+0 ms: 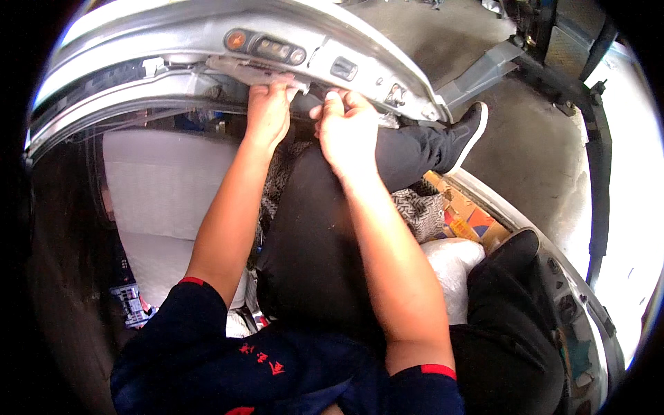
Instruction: The person routes electrical wiring through a car door frame, feeds a purple flexible wire protection sleeve over the wires, and routes the assembly through internal openings in the vehicle door structure.
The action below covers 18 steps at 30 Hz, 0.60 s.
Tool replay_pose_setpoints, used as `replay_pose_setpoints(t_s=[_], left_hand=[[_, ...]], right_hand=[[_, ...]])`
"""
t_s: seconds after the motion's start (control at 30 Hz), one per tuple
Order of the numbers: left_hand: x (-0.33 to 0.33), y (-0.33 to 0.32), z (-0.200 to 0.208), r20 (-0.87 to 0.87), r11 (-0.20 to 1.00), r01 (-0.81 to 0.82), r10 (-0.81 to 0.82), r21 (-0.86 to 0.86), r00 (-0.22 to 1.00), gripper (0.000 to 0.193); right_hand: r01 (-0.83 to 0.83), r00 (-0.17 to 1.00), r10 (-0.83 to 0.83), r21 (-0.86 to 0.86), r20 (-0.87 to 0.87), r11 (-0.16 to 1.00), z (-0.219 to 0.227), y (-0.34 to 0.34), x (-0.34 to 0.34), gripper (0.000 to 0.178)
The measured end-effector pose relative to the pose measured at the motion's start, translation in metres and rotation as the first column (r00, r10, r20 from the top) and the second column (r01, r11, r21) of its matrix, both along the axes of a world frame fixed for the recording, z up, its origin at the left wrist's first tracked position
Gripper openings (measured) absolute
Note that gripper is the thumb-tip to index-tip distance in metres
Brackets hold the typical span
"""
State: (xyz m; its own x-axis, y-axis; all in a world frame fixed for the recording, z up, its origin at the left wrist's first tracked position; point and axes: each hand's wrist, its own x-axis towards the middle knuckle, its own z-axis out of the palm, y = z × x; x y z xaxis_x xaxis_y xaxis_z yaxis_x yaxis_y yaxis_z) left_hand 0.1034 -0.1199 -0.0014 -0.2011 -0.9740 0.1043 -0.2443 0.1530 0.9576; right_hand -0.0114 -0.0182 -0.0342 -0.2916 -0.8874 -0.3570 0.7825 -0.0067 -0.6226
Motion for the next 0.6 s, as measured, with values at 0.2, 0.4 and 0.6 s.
replay_pose_setpoints(t_s=[0.2, 0.4, 0.6], left_hand=[[0.006, -0.001, -0.004, -0.1, 0.999, -0.043, 0.045, 0.018, 0.994, 0.011], [-0.002, 0.003, 0.003, -0.09, 0.998, 0.019, -0.014, 0.056, 0.996, 0.017], [-0.005, 0.006, 0.007, -0.038, 0.991, -0.125, 0.127, 0.048, 0.991, 0.022]], right_hand=[[0.042, 0.996, -0.046, 0.054, 0.074, 0.998, 0.001, -0.002, 0.007, 0.021], [0.145, 0.689, -0.174, -0.101, -0.703, 0.984, 0.002, 0.0, 0.007, 0.013], [0.021, 0.821, -0.066, -0.085, -0.567, 0.996, 0.005, 0.003, 0.002, 0.015]])
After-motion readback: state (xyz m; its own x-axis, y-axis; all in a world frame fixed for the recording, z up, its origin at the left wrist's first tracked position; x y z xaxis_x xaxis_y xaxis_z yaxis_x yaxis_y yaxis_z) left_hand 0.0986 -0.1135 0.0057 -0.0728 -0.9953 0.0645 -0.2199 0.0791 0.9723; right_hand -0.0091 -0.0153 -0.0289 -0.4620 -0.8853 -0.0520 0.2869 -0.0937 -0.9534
